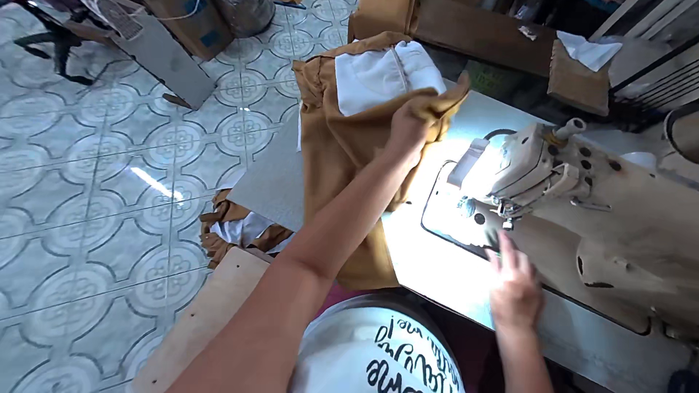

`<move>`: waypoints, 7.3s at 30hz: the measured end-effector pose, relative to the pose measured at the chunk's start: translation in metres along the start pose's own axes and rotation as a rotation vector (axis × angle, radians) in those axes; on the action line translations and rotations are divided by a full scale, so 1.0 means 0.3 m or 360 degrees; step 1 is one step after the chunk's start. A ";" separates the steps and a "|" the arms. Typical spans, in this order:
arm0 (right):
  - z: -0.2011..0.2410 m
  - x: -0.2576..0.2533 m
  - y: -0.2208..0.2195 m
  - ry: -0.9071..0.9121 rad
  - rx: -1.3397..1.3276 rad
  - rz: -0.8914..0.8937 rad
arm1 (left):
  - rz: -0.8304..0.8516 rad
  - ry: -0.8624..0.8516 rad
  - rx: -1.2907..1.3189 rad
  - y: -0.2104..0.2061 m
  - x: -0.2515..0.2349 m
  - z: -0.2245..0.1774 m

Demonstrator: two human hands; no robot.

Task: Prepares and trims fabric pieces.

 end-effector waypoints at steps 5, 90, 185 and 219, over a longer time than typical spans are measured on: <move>-0.215 0.055 0.063 -0.0375 0.0156 0.0042 | 0.0352 -0.0136 -0.0146 -0.202 -0.218 -0.058; -0.029 0.282 0.179 -0.0636 0.0190 0.0170 | 0.1641 -0.0772 -0.1858 -0.112 0.637 0.210; -0.272 0.586 0.336 -0.1373 -0.2284 -0.0175 | 0.1866 -0.0651 -0.1582 -0.194 0.671 0.233; -0.128 0.608 0.298 -0.1462 -0.1616 0.1352 | 0.1716 -0.0672 -0.1630 -0.104 0.769 0.192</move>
Point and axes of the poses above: each hand's wrist, its own x-axis away from the middle knuckle, its own y-axis out of the back of the hand, z = x × y, the point moved 1 cm from there along -x, towards the middle knuckle, and after that the axes turned 1 degree about x, right-handed, at the moved point
